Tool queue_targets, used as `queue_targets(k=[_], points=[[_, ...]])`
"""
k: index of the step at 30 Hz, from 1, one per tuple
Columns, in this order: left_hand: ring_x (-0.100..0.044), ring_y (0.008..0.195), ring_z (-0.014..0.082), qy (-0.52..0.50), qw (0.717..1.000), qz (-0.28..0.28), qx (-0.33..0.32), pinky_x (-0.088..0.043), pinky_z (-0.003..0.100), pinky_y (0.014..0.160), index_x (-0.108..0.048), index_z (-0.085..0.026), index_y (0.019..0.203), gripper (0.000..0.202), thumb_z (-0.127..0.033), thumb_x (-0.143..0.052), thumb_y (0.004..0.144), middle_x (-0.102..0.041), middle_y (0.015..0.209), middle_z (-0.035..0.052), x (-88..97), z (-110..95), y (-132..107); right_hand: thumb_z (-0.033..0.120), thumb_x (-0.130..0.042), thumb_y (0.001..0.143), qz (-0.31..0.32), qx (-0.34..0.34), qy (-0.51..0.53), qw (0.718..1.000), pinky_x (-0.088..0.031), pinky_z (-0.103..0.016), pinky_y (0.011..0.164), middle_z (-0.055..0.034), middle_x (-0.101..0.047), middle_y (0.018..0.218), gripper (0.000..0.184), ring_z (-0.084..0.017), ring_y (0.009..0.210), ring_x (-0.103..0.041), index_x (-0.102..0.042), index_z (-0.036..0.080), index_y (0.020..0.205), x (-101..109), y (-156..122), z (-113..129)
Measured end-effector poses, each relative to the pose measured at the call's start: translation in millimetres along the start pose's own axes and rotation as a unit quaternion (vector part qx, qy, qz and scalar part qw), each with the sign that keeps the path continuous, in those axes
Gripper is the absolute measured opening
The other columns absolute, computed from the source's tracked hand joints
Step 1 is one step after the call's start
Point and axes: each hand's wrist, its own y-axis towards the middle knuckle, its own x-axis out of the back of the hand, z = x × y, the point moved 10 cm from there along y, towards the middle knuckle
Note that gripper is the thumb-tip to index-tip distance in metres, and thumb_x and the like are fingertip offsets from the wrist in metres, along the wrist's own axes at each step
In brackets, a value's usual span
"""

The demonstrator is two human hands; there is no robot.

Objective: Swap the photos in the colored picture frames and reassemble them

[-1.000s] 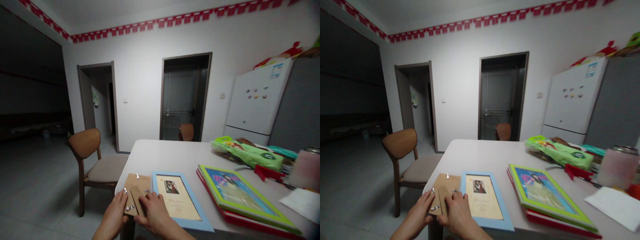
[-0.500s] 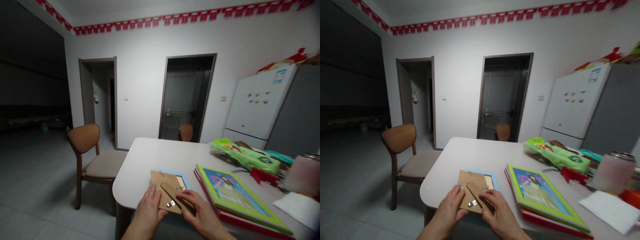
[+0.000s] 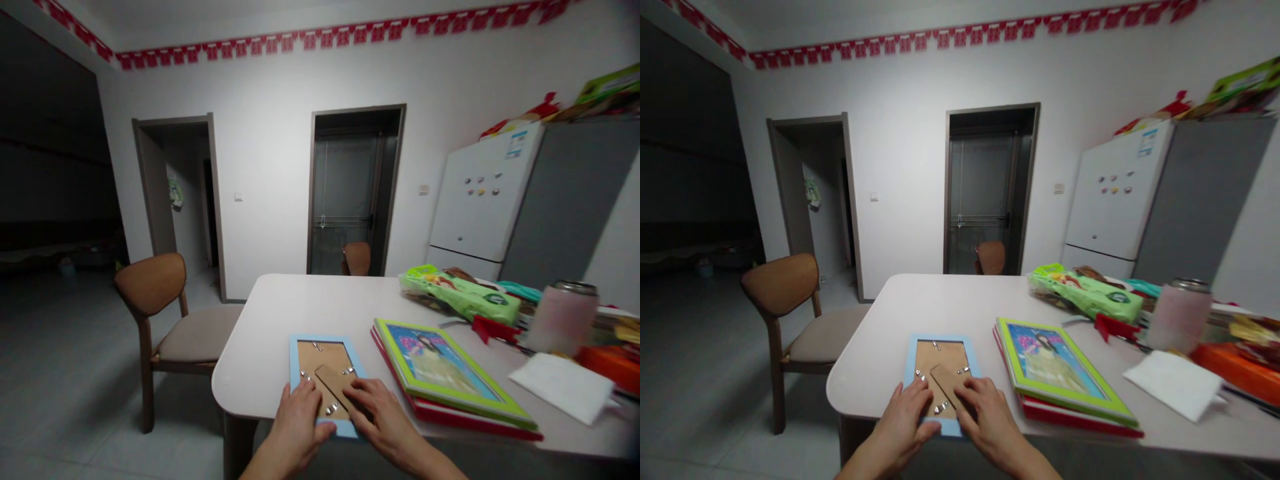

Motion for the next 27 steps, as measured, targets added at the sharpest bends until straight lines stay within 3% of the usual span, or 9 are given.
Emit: queue_targets(k=[5, 9, 17, 27], points=[[-0.026, 0.120, 0.0192, -0.017, 1.000, -0.001, -0.007, -0.010, 0.041, 0.101, -0.043, -0.019, 0.110, 0.051, -0.037, -0.060, 0.065, -0.036, 0.128, 0.0065, -9.3, 4, -7, 0.026, -0.034, 0.078, -0.027, -0.054, -0.059, 0.996, -0.034, -0.027, 0.079, -0.0087, -0.056, 0.090, 0.032, -0.018, 0.087, -0.048, -0.061, 0.018, 0.094, 8, 20, -19], [-0.029, 0.119, 0.0179, -0.023, 1.000, 0.006, 0.001, -0.010, 0.037, 0.102, -0.033, -0.015, 0.120, 0.060, -0.032, -0.057, 0.068, -0.039, 0.126, 0.0079, -10.0, 7, -9, 0.023, -0.035, 0.077, 0.001, -0.069, -0.100, 0.993, -0.035, -0.026, 0.074, -0.0075, -0.053, 0.084, 0.029, -0.017, 0.081, -0.048, -0.064, 0.019, 0.080, 4, 34, -26], [-0.029, 0.118, 0.0180, -0.020, 1.000, 0.005, 0.023, -0.010, 0.036, 0.102, -0.033, -0.013, 0.122, 0.059, -0.033, -0.054, 0.071, -0.039, 0.127, 0.0075, -7.6, 6, -12, 0.016, -0.035, 0.073, 0.027, -0.062, -0.076, 0.995, -0.035, -0.024, 0.077, -0.0068, -0.050, 0.084, 0.029, -0.015, 0.081, -0.049, -0.064, 0.016, 0.076, -1, 37, -24], [-0.030, 0.117, 0.0187, -0.030, 0.999, 0.006, 0.024, -0.012, 0.036, 0.102, -0.034, -0.012, 0.121, 0.061, -0.034, -0.056, 0.068, -0.039, 0.126, 0.0078, -7.5, 7, -13, 0.014, -0.037, 0.070, -0.003, -0.055, -0.107, 0.993, -0.034, -0.026, 0.076, -0.0076, -0.053, 0.086, 0.028, -0.017, 0.082, -0.049, -0.061, 0.017, 0.085, 2, 37, -25]])
